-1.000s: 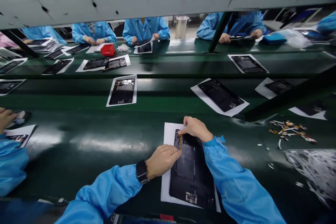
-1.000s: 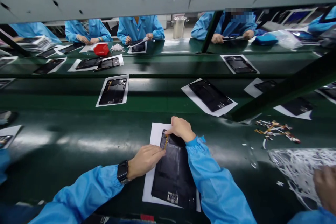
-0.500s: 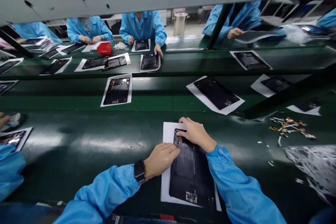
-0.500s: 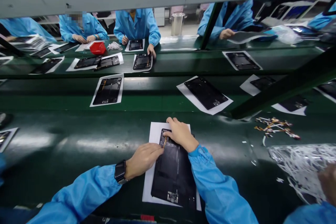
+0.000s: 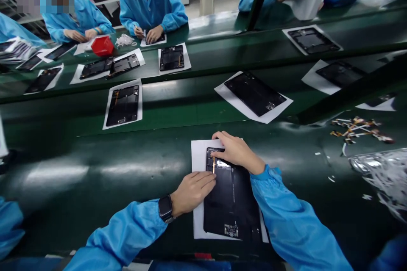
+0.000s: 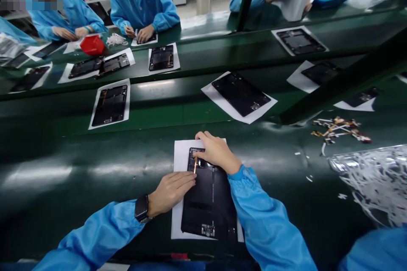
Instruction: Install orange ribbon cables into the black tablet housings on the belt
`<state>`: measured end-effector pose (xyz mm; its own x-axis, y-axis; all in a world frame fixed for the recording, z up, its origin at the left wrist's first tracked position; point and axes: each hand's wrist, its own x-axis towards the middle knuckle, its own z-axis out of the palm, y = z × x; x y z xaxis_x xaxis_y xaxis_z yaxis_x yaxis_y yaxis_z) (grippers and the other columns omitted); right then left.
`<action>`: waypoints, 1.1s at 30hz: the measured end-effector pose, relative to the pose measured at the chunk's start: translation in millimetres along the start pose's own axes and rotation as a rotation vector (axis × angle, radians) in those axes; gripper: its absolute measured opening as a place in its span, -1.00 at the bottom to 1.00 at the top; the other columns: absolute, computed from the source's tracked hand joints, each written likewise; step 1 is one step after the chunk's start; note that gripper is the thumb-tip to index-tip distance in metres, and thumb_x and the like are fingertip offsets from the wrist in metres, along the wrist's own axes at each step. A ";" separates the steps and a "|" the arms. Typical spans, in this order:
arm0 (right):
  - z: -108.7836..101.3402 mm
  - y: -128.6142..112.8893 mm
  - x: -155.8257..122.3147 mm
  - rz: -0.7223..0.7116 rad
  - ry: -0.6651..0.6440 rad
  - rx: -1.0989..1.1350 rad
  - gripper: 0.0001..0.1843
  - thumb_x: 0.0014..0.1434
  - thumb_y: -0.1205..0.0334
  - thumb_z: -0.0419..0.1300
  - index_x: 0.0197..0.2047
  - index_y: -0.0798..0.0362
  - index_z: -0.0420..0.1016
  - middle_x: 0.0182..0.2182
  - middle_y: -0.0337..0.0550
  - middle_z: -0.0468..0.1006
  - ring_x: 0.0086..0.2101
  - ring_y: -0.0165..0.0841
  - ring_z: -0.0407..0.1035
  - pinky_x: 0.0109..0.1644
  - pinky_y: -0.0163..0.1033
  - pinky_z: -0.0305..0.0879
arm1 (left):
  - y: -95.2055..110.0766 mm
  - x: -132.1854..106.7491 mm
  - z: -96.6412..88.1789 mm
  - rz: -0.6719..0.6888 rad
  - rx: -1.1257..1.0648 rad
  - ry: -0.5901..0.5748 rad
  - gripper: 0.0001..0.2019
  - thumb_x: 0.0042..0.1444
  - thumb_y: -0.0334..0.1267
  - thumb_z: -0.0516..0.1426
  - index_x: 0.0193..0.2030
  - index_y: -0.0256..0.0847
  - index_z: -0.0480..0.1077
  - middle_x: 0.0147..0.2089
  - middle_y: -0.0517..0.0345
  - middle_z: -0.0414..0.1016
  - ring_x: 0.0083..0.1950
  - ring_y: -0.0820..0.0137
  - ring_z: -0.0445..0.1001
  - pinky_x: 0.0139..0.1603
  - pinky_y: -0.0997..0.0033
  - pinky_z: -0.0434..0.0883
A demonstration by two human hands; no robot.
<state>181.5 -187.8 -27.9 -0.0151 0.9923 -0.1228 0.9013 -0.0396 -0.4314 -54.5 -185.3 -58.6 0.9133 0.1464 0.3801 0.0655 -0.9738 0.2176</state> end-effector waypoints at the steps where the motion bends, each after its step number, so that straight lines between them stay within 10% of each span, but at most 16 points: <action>1: 0.0 0.4 0.2 0.002 0.000 0.001 -0.54 0.12 0.02 0.35 0.00 -0.07 0.29 -0.16 -0.24 0.45 -0.32 -0.30 0.42 -0.38 -0.25 0.06 | 0.1 0.9 -0.3 0.002 -0.013 0.013 -0.80 0.34 -0.45 0.00 -0.02 -0.35 0.42 0.06 0.00 0.53 0.11 0.31 0.48 0.01 0.31 0.49; 33: 2.0 3.5 -1.0 -0.012 0.039 -0.023 -0.52 0.14 -0.01 0.33 0.01 -0.05 0.26 -0.13 -0.20 0.46 -0.34 -0.28 0.42 -0.36 -0.24 0.07 | 0.5 4.2 1.8 -0.048 -0.047 0.012 -0.82 0.31 -0.45 0.05 -0.02 -0.33 0.42 0.04 -0.01 0.54 0.07 0.27 0.48 0.02 0.25 0.48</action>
<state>183.7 -189.2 -31.1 -0.0098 0.9966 -0.0822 0.9109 -0.0250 -0.4119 -49.9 -185.5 -58.4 0.9045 0.1956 0.3791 0.0904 -0.9564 0.2778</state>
